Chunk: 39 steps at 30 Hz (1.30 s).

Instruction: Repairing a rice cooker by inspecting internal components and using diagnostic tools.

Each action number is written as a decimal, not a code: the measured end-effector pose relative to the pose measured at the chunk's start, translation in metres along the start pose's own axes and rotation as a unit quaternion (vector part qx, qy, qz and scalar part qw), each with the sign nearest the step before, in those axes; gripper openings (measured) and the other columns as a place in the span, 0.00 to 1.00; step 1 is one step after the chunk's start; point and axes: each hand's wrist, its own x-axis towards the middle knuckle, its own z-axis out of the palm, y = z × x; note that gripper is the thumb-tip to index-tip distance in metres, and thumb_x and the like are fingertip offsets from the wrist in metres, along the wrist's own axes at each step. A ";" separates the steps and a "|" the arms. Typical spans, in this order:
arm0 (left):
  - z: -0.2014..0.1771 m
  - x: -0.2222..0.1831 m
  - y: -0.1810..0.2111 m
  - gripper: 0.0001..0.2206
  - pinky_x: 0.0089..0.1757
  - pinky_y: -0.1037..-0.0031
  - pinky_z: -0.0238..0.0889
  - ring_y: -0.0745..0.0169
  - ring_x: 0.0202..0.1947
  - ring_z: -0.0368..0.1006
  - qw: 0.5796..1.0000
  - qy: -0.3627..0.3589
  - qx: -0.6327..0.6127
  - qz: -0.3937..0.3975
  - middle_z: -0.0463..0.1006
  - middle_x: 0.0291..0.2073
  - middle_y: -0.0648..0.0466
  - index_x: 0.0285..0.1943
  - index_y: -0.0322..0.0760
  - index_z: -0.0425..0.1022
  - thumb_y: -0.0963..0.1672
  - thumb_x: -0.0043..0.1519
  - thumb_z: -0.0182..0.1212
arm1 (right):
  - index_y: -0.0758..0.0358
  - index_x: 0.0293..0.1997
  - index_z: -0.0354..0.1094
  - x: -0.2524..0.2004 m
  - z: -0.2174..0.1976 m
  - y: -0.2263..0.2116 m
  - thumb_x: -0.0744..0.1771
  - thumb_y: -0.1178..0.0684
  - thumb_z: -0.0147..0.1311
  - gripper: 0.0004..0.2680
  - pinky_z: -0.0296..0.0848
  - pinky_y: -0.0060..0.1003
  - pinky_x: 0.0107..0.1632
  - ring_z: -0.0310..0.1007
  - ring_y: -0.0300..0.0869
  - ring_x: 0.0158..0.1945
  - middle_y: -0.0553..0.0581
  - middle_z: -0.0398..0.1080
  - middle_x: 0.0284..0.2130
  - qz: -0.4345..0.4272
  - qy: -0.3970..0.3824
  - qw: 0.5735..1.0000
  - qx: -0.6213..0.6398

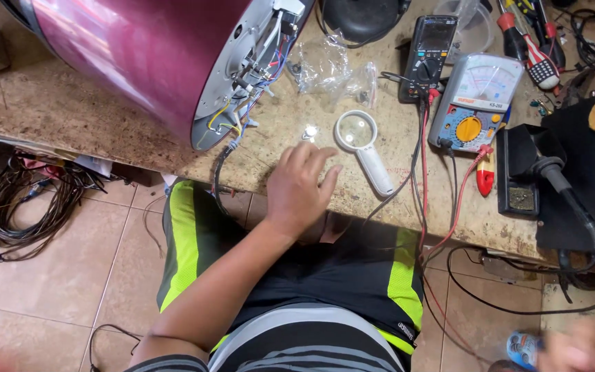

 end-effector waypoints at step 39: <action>-0.009 0.036 -0.018 0.13 0.34 0.81 0.78 0.66 0.34 0.81 0.909 0.061 -0.350 -0.216 0.82 0.32 0.49 0.47 0.40 0.86 0.41 0.54 0.78 | 0.66 0.50 0.71 0.233 0.156 0.194 0.72 0.50 0.46 0.11 0.65 0.32 0.13 0.66 0.43 0.11 0.66 0.70 0.14 0.093 0.109 0.959 -0.245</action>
